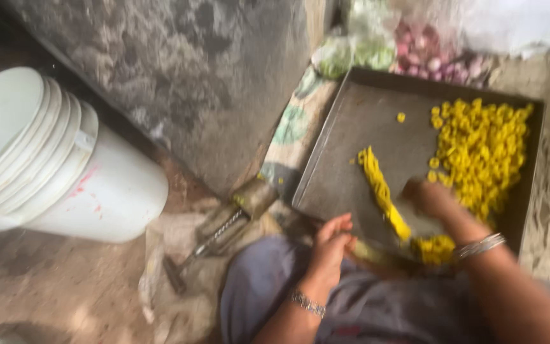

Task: The person sits on the floor with a metal tray of yellow dough on their lap. They pinch pieces off long extruded dough strands, shape the pieces into small rings by hand, and place the rings onto the tray with a growing pile of similar rings. A manual dough press rests beside the tray.

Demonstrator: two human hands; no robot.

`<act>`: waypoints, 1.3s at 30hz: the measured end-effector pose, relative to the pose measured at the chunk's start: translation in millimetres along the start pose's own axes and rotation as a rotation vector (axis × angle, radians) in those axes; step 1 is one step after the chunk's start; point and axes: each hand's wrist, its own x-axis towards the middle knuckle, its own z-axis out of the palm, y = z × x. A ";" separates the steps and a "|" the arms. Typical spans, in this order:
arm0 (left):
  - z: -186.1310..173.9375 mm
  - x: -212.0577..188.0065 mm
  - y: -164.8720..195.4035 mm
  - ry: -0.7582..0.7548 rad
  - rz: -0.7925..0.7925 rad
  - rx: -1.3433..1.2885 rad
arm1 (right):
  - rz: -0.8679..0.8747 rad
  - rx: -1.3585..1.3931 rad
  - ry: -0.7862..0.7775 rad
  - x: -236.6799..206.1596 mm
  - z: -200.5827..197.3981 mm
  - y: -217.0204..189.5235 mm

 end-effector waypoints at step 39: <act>107.3 -35.5 38.4 -0.312 0.563 0.394 | -0.237 0.587 0.281 -92.8 -1.8 45.2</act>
